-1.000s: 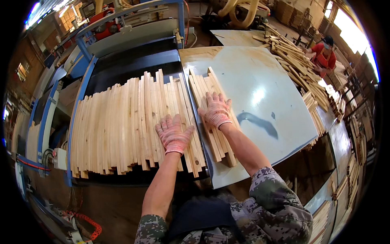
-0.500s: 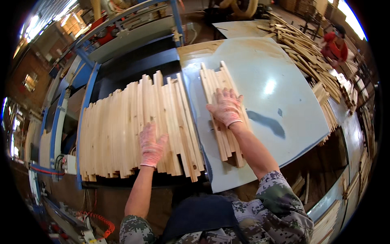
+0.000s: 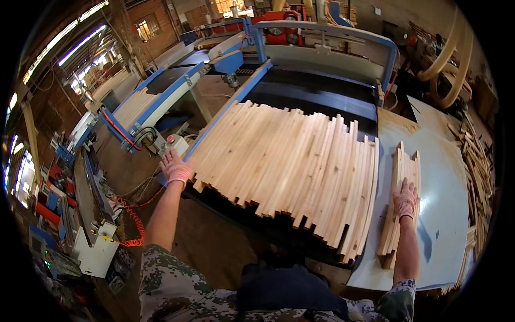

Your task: The person repeatedly picks up stacks of light-colored wooden planks from a metal table and places them onto a conveyor belt. The person wears pink gloves and a camouflage shirt while performing this repetitive stacking task in a workshop environment.

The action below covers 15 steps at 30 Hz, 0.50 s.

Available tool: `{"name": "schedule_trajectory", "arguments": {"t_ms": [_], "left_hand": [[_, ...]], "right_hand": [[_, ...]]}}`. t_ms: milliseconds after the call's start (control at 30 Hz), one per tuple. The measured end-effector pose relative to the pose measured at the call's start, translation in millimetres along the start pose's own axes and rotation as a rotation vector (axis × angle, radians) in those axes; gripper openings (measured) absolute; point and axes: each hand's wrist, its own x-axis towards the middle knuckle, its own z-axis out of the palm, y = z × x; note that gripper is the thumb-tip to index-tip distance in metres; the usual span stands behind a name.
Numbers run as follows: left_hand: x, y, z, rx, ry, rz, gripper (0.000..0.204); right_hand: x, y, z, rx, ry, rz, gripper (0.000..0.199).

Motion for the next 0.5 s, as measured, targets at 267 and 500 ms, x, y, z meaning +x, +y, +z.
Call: {"name": "schedule_trajectory", "arguments": {"t_ms": [267, 500], "left_hand": [[51, -46, -20, 0.045, -0.139, -0.041, 0.099], [60, -62, -23, 0.136, -0.216, 0.059, 0.089]], "right_hand": [[-22, -33, 19, -0.082, 0.011, 0.056, 0.099], [-48, -41, 11, -0.073, -0.038, 0.062, 0.115]]}}
